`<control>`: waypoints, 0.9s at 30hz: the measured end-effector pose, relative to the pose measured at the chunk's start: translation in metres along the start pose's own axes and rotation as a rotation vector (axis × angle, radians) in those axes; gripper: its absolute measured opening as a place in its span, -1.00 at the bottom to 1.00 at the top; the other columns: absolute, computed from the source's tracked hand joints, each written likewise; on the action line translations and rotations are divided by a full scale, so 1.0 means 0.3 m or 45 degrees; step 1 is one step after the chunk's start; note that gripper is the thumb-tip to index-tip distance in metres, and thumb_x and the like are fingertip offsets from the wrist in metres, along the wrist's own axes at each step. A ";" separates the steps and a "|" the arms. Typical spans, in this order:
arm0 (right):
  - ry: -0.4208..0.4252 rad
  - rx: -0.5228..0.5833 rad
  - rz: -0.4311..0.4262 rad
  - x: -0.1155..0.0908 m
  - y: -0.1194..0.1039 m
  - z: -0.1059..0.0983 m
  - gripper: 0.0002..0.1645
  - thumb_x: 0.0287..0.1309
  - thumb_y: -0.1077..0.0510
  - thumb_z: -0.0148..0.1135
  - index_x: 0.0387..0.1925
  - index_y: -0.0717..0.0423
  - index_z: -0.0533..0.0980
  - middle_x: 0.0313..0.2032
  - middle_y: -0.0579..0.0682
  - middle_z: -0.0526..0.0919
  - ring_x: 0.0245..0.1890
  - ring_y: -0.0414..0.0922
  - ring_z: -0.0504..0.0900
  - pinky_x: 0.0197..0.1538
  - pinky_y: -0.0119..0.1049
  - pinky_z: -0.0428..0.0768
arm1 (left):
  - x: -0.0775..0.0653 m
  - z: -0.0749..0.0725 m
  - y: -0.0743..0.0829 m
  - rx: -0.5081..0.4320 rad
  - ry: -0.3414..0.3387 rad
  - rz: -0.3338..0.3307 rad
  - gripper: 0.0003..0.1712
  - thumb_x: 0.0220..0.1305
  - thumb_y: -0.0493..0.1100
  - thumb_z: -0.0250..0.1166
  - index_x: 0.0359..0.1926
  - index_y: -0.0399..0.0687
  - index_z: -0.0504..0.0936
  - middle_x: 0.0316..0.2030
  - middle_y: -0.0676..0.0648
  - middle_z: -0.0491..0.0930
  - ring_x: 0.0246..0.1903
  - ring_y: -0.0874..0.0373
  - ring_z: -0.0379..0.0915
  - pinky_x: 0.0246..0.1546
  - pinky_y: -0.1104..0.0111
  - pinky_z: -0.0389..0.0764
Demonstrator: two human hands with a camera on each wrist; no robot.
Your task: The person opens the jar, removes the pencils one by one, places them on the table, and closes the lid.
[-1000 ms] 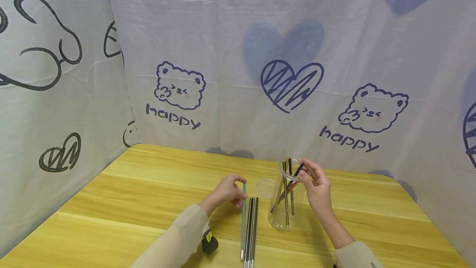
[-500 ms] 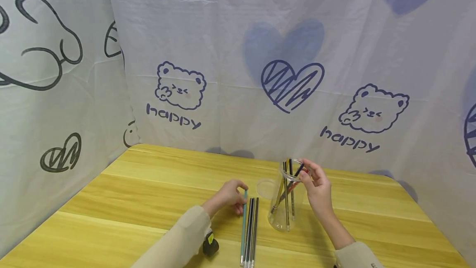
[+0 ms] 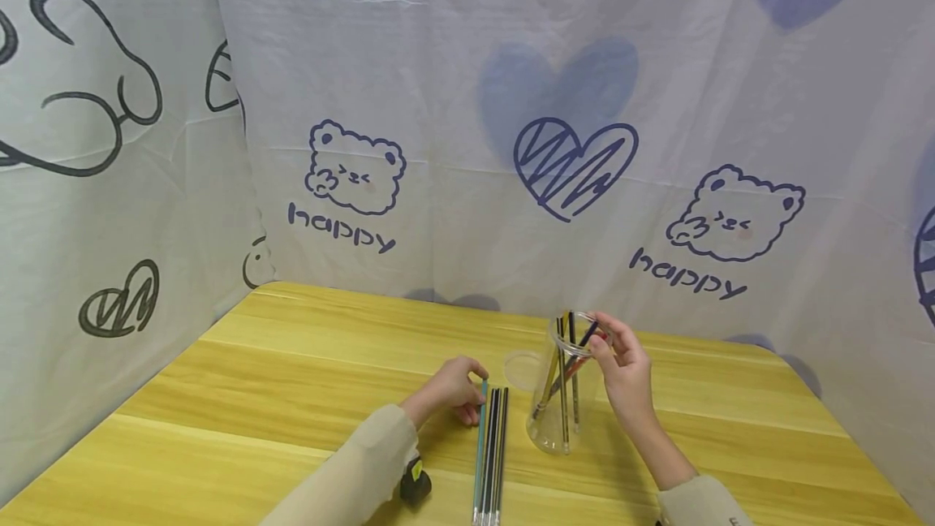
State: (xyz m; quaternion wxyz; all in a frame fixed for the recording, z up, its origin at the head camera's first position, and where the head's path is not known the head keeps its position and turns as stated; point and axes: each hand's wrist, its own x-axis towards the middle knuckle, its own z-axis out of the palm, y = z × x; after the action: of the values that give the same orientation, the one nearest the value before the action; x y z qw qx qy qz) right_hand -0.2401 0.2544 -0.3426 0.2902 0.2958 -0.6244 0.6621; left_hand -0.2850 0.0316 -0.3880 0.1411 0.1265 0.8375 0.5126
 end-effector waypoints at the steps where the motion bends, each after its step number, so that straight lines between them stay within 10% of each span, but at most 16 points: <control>1: 0.002 -0.005 0.001 0.000 0.000 0.000 -0.68 0.19 0.50 -0.16 -0.01 0.50 0.31 -0.07 -0.02 0.55 -0.20 -0.23 0.56 -0.19 -0.49 0.52 | 0.000 0.000 0.001 0.003 0.001 -0.003 -0.56 0.02 -0.54 0.20 -0.01 -0.45 0.39 -0.75 -0.22 0.50 -0.80 0.04 0.46 -0.78 0.35 0.52; 27: 0.006 0.006 0.009 0.003 -0.003 0.001 -0.68 0.19 0.50 -0.16 -0.01 0.47 0.32 -0.06 -0.03 0.55 -0.18 -0.24 0.55 -0.19 -0.48 0.52 | 0.011 0.010 0.002 0.027 0.050 -0.023 -0.63 -0.07 -0.53 0.29 -0.16 -0.43 0.46 -0.71 -0.19 0.52 -0.76 0.00 0.49 -0.78 0.34 0.53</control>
State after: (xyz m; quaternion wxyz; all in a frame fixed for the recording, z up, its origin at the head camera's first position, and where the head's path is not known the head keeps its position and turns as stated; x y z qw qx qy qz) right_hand -0.2398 0.2542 -0.3413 0.2887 0.2926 -0.6233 0.6653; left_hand -0.2869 0.0357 -0.3890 0.1278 0.1102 0.8465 0.5049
